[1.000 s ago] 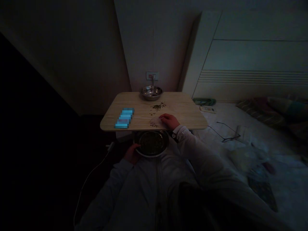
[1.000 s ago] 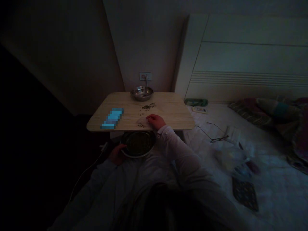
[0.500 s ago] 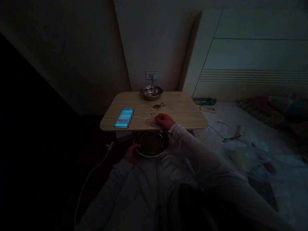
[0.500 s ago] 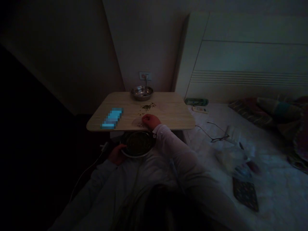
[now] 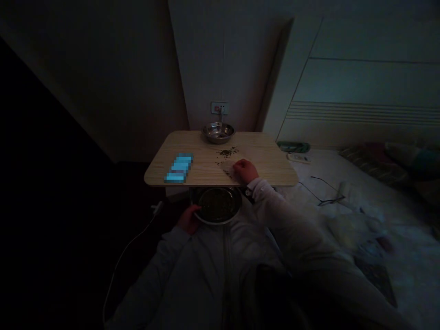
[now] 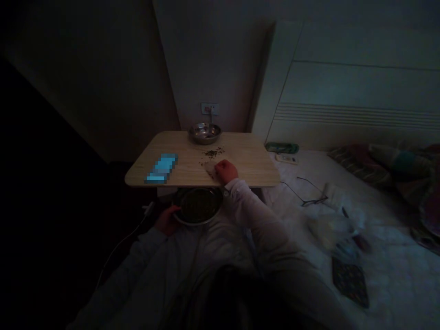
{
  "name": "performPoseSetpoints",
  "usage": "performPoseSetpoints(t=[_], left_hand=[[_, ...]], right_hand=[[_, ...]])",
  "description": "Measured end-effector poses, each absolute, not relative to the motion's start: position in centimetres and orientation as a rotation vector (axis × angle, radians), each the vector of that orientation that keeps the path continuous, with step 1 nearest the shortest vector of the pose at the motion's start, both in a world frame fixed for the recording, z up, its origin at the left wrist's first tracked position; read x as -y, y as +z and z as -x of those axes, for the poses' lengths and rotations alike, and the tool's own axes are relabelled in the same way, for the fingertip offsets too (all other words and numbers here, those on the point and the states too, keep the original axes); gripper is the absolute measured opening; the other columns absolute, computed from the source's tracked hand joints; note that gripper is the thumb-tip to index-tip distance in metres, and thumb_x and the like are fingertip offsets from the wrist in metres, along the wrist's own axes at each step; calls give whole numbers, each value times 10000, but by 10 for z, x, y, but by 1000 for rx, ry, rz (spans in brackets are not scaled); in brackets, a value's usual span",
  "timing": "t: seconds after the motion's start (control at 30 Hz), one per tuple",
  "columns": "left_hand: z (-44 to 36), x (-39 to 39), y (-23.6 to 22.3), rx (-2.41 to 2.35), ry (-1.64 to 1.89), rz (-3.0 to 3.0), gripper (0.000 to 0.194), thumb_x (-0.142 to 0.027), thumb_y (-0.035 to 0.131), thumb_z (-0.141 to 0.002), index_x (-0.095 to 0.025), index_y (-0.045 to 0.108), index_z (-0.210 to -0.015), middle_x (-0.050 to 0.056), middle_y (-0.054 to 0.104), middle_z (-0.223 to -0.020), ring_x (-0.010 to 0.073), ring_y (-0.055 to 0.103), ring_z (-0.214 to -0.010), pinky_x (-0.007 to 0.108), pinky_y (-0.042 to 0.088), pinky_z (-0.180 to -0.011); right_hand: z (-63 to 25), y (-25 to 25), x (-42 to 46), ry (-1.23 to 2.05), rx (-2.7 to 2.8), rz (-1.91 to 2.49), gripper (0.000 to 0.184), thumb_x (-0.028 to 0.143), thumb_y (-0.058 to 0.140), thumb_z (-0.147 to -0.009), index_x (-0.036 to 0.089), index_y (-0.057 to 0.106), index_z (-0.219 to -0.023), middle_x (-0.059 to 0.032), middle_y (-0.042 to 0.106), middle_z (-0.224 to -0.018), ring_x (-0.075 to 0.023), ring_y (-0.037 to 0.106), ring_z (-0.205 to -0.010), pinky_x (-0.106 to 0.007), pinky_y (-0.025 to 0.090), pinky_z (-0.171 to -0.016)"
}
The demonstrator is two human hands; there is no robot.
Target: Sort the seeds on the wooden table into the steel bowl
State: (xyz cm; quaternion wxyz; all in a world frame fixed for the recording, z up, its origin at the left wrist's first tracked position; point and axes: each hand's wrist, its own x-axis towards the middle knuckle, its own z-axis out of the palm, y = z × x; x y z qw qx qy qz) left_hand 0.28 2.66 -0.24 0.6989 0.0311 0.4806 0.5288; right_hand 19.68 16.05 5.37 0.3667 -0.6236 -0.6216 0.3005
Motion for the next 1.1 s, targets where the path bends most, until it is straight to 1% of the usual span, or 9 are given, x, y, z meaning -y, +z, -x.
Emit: performPoseSetpoints(t=[0.07,0.17,0.33,0.53,0.67,0.8,0.93,1.1], left_hand=[[-3,-26,0,-1073,1187,-69,327,-16,495,-721,-101,690,-968,90,771,-815,255,727,-841,368,590,-744],[-4,-25,3,-1079,1181,-56,326,-11,503,-717,-115,696,-958,77,769,-788,254,728,-833,359,590,-731],[-3,-26,0,-1061,1195,-44,332,-10,500,-715,-112,697,-961,75,767,-783,251,726,-840,355,590,-733],[0,-27,-6,-1052,1200,-80,335,-14,528,-692,-117,697,-962,80,772,-829,255,725,-847,361,590,-736],[-1,-26,-4,-1074,1181,-84,298,-25,525,-702,-119,695,-928,76,770,-813,250,727,-838,362,592,-736],[-2,-26,-1,-1077,1195,-82,296,-25,517,-698,-122,693,-916,73,768,-802,254,725,-843,367,592,-740],[-2,-27,-1,-1086,1186,-66,321,-14,522,-678,-125,695,-925,68,768,-792,258,726,-828,367,593,-724],[-3,-27,-2,-1080,1196,-54,321,-13,494,-714,-110,688,-950,71,763,-758,248,727,-826,365,589,-742]], right_hand=[[-206,54,-163,818,1545,1533,67,227,567,-738,176,574,-696,10,611,-617,-122,565,-621,-261,446,-668],[-223,54,-164,772,1520,1539,75,221,573,-719,187,550,-656,29,578,-559,-117,544,-580,-249,431,-620],[-236,49,-159,618,1573,1657,76,251,583,-720,197,561,-672,25,577,-560,-129,532,-578,-262,410,-615],[-209,48,-147,586,1657,1695,93,288,576,-754,211,558,-706,-3,631,-648,-151,564,-648,-276,422,-671],[-190,52,-141,647,1697,1661,84,281,577,-760,213,541,-726,9,611,-626,-138,544,-608,-268,410,-645],[-190,55,-142,795,1672,1546,71,261,552,-769,209,522,-731,35,590,-580,-116,526,-558,-247,399,-604],[-201,54,-149,944,1617,1406,89,296,531,-752,209,517,-742,47,568,-557,-118,508,-547,-246,394,-596],[-209,49,-156,972,1612,1337,131,332,539,-713,202,533,-726,37,566,-568,-124,501,-573,-259,399,-624]])
